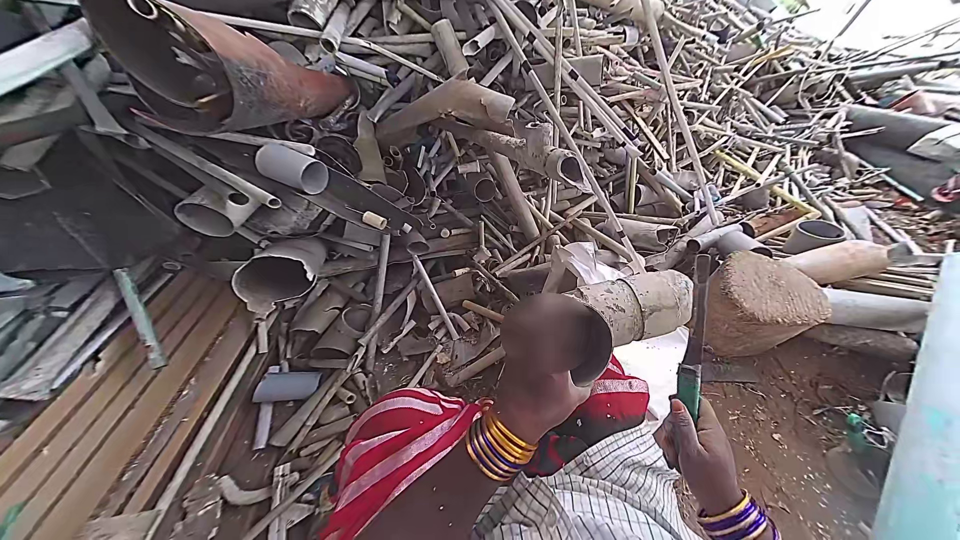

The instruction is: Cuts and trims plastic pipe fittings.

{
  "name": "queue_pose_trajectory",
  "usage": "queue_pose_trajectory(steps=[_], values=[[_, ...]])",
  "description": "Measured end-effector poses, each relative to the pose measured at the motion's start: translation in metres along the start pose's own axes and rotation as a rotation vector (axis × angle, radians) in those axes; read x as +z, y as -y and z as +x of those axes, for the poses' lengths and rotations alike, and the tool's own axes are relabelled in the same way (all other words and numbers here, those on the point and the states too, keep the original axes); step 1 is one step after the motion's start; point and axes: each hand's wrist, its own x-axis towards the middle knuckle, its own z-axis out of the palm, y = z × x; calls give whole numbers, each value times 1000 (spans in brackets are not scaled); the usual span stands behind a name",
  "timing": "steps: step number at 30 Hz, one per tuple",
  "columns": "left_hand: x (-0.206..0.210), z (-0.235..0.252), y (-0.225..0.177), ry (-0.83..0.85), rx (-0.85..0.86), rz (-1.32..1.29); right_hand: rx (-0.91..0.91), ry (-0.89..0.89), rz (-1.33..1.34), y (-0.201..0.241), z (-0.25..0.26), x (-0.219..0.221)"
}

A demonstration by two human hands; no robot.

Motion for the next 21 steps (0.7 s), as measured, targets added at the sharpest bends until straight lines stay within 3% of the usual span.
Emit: queue_pose_trajectory(steps=[2, 3, 6, 8, 12, 13, 17, 18, 21], values=[[0, 1, -1, 9, 13, 21, 51, 295, -171, -5, -7, -6], [1, 0, -1, 1, 24, 28, 60, 329, -170, -6, -10, -8], [3, 0, 1, -37, 44, 24, 55, 19, 119, 2, -2, -6], [1, -3, -2, -26, 37, 10, 18, -120, 165, 9, 0, -3], [2, -4, -2, -49, 71, 19, 69, 357, -202, -2, -11, -13], [2, -5, -1, -47, 82, 20, 48, 330, -182, -4, -11, -13], [5, -8, 1, -67, 109, 32, -54, -69, 3, 7, -3, -6], [5, -9, 1, -68, 112, 29, -57, -37, -89, 5, -6, -6], [5, -10, 2, -79, 135, 28, -10, 318, -347, -2, -10, -13]])
